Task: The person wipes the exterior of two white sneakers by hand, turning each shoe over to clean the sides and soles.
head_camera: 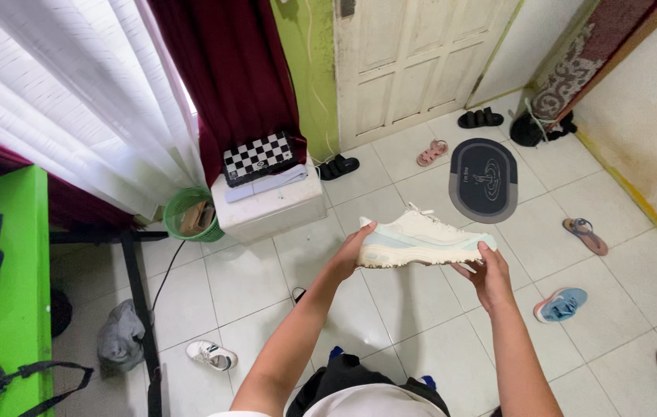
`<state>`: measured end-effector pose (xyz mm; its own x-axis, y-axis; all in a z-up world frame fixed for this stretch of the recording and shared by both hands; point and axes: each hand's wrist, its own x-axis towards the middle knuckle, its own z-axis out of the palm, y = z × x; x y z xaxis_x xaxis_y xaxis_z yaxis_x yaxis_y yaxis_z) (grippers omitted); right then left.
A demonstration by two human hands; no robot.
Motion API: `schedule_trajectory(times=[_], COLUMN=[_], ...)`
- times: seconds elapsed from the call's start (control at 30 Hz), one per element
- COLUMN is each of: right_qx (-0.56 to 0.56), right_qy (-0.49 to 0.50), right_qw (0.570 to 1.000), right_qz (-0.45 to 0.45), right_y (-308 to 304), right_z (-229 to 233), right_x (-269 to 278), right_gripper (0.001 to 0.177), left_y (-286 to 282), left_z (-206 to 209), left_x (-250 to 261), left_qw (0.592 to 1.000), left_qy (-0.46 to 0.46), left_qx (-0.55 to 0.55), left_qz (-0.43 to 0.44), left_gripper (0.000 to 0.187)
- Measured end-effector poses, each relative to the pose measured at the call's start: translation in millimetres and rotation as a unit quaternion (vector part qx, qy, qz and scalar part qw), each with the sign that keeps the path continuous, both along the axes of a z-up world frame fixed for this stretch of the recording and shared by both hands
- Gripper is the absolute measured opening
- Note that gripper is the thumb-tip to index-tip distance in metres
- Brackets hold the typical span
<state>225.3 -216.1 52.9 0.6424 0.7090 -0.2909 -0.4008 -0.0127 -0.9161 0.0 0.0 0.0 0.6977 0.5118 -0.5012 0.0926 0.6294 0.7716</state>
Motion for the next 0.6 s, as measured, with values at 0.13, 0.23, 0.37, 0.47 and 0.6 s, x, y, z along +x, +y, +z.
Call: schedule_trajectory(times=[0.13,0.23,0.37,0.47,0.6], right_qx=[-0.007,-0.023,-0.018,-0.016,-0.027], right_qy=[0.010,-0.013,-0.055,-0.094,-0.115], right_qw=[0.997,0.993,0.985,0.977,0.963], right_qz=[-0.072,-0.118,-0.163,-0.192,-0.244], right_y=[-29.0,-60.2,-96.2,-120.2,-156.6], right_z=[-0.9,-1.1,-2.2,-4.3,-6.9], right_x=[14.2,25.2,44.0,56.0,67.6], right_gripper=[0.048,0.043,0.038,0.037,0.047], left_y=[-17.5,-39.4,-71.5,-98.0,-143.0], left_z=[3.4,-0.8,-14.2,-26.2,-20.2], left_x=[36.3,66.0,104.9,134.1,155.4], left_qw=[0.999,0.986,0.964,0.945,0.813], left_qy=[-0.025,0.067,0.126,0.085,0.110], left_qx=[0.031,0.154,0.230,0.315,0.572], left_qz=[-0.014,-0.015,-0.041,-0.004,0.012], left_gripper=[0.082,0.082,0.080,0.073,0.060])
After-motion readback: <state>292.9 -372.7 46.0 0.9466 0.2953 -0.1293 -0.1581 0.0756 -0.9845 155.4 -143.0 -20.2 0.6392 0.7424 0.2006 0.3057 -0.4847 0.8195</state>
